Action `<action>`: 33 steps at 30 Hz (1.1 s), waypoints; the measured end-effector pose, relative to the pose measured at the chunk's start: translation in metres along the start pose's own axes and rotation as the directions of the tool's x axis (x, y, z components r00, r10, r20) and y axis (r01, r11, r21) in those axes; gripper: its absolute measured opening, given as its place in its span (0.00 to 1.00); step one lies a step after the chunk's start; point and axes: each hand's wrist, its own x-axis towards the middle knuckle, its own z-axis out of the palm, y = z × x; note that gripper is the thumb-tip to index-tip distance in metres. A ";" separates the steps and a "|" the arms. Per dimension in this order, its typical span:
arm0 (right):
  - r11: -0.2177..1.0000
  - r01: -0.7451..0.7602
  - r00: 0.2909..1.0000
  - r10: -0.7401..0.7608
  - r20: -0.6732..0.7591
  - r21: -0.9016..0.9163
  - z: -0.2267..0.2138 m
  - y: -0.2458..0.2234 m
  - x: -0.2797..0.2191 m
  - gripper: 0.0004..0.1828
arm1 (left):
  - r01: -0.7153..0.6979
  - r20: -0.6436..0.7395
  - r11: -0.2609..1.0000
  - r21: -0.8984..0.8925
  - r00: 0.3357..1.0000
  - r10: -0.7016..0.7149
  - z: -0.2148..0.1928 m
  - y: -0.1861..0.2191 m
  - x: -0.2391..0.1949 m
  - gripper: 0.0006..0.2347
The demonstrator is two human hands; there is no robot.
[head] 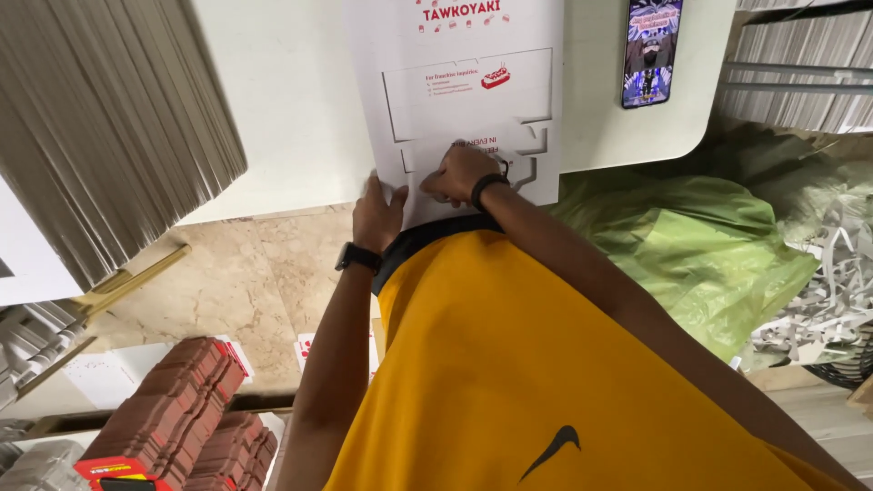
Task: Folding flat cardboard sheets into boxes and stacking them in a packaging facility.
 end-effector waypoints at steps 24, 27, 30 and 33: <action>0.998 -0.054 0.998 0.055 -0.040 0.007 0.003 -0.003 0.001 0.11 | 0.066 -0.134 0.967 -0.245 0.986 -0.101 -0.005 0.049 -0.017 0.26; 0.995 -0.098 0.994 0.098 0.044 -0.014 -0.004 -0.002 0.004 0.25 | 0.079 -0.156 0.997 -0.004 0.985 -0.079 -0.008 0.057 -0.016 0.25; 0.997 -0.018 1.000 0.017 0.006 0.078 0.008 0.019 0.024 0.14 | 0.052 -0.166 0.998 -0.030 0.984 -0.056 -0.019 0.046 -0.016 0.27; 0.951 0.056 0.998 -0.063 0.016 0.303 0.002 0.028 0.032 0.17 | -0.071 -0.157 0.996 -0.055 0.986 0.062 -0.035 0.034 0.001 0.25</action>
